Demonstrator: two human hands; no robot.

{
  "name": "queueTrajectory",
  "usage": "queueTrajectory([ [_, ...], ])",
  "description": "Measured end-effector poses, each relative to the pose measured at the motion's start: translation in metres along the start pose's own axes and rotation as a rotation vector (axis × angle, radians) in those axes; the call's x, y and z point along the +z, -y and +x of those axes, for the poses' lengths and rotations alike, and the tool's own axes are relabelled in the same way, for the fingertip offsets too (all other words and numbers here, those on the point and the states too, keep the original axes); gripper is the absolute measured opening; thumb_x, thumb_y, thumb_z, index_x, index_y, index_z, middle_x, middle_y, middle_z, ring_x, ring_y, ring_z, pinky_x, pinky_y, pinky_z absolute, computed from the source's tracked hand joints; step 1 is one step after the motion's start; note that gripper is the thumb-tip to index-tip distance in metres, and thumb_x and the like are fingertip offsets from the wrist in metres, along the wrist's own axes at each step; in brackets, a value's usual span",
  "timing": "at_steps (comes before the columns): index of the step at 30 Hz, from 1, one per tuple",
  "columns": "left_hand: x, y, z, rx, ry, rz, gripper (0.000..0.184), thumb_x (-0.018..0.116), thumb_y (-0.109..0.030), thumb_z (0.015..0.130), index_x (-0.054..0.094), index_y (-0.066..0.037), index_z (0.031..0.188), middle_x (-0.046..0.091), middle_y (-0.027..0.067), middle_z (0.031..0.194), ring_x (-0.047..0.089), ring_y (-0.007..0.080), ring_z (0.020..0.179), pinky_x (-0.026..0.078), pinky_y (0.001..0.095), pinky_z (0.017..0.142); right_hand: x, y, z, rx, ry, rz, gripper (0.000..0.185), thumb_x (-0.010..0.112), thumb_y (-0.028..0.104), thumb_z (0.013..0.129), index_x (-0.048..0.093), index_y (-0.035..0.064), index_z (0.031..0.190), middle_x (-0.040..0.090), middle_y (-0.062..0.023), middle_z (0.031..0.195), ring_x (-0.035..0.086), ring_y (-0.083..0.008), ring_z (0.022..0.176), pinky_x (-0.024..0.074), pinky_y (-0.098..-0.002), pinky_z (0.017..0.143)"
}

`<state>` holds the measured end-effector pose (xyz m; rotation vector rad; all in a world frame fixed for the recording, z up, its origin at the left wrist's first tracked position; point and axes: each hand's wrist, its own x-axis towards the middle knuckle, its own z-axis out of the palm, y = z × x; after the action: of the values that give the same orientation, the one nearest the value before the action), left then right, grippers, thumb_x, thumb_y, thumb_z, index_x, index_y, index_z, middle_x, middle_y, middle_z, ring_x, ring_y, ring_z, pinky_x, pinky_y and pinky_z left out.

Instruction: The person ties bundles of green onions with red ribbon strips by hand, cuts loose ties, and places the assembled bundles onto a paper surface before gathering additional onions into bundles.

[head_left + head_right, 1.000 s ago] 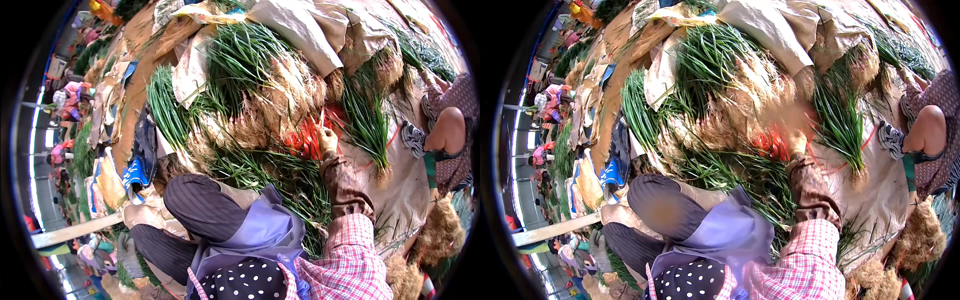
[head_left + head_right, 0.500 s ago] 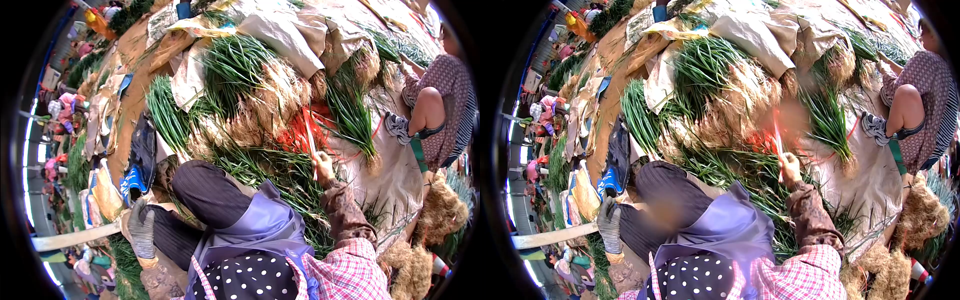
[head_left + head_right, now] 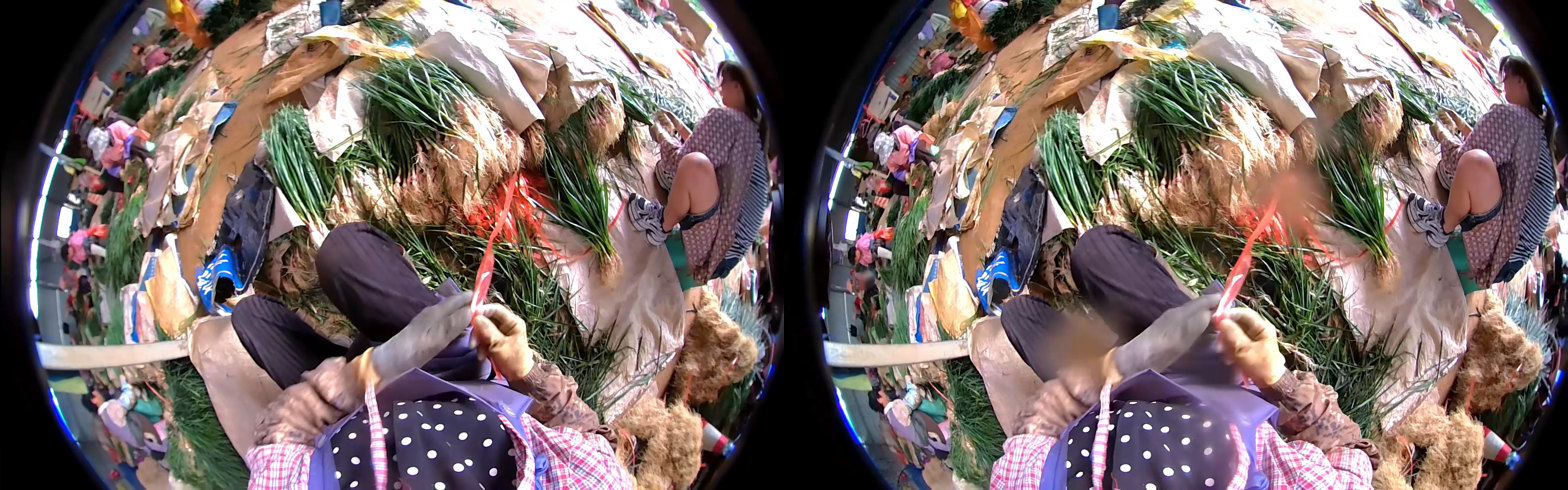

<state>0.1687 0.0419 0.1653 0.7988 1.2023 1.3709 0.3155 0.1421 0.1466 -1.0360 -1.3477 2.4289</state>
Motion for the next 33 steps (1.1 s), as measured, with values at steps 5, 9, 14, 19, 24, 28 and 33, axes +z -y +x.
queueTrajectory([
  [5,-0.037,-0.004,0.013,-0.021,-0.051,-0.899,0.04,0.058,-0.029,0.089,0.051,-0.003,0.119,0.063,0.011,0.091,0.062,0.0251,0.088,0.049,0.0403,0.086,0.025,0.007,-0.023,0.109,0.472,-0.538,0.016,0.061,0.017,0.089,0.064,0.0051,0.099,0.066,0.0009,0.087,0.059,-0.0083,0.082,0.0473,-0.0243,0.076],
  [9,-0.11,-0.059,-0.05,0.458,-0.38,-0.714,0.027,0.054,-0.02,0.092,0.055,-0.002,0.111,0.064,0.0109,0.09,0.062,0.0242,0.087,0.049,0.0428,0.085,0.041,0.025,-0.014,0.206,0.348,-0.373,0.009,0.061,0.008,0.088,0.064,0.0043,0.096,0.06,0.0012,0.067,0.052,-0.0042,0.057,0.0433,-0.0198,0.052],
  [14,-0.208,-0.055,-0.224,0.742,-0.915,-0.508,0.034,0.054,-0.026,0.092,0.054,-0.001,0.116,0.064,0.0113,0.095,0.062,0.0249,0.087,0.048,0.0411,0.088,0.082,0.059,0.04,-0.187,0.503,-0.618,0.012,0.056,0.001,0.089,0.061,0.002,0.1,0.059,-0.0002,0.078,0.053,-0.0068,0.068,0.0443,-0.02,0.061],
  [19,-0.203,0.02,-0.415,0.375,-1.532,-0.087,0.037,0.054,-0.03,0.093,0.055,0.0,0.116,0.061,0.005,0.081,0.058,0.0142,0.07,0.053,0.0308,0.062,0.217,0.078,0.094,-0.557,0.782,-0.975,0.016,0.058,-0.001,0.086,0.061,0.0021,0.102,0.058,-0.001,0.081,0.054,-0.0087,0.071,0.0456,-0.0229,0.066],
  [24,-0.16,0.107,-0.531,0.584,-1.667,-0.44,0.03,0.059,-0.027,0.09,0.06,-0.005,0.111,0.054,-0.0016,0.071,0.048,0.0113,0.059,0.044,0.0293,0.057,0.381,-0.004,0.145,-0.409,1.168,-0.883,0.014,0.058,0.0,0.086,0.062,0.0025,0.1,0.06,-0.0013,0.078,0.055,-0.008,0.069,0.0455,-0.0222,0.062],
  [28,-0.146,0.192,-0.594,0.722,-1.896,-0.791,0.032,0.062,-0.028,0.087,0.059,-0.01,0.114,0.059,-0.0021,0.075,0.051,0.0115,0.065,0.045,0.0315,0.062,0.509,-0.112,0.173,-0.87,1.334,-1.074,0.015,0.058,0.014,0.086,0.062,0.0062,0.099,0.062,-0.0096,0.074,0.062,-0.0184,0.07,0.0479,-0.0302,0.063],
  [33,-0.133,0.259,-0.642,0.63,-2.143,-0.862,0.026,0.061,-0.025,0.088,0.059,-0.01,0.109,0.065,0.0015,0.087,0.055,0.0128,0.068,0.048,0.0329,0.065,0.622,-0.22,0.167,-1.404,1.304,-1.193,0.029,0.058,0.017,0.083,0.058,0.0092,0.111,0.064,-0.0181,0.098,0.062,-0.0337,0.089,0.0488,-0.041,0.08],
])
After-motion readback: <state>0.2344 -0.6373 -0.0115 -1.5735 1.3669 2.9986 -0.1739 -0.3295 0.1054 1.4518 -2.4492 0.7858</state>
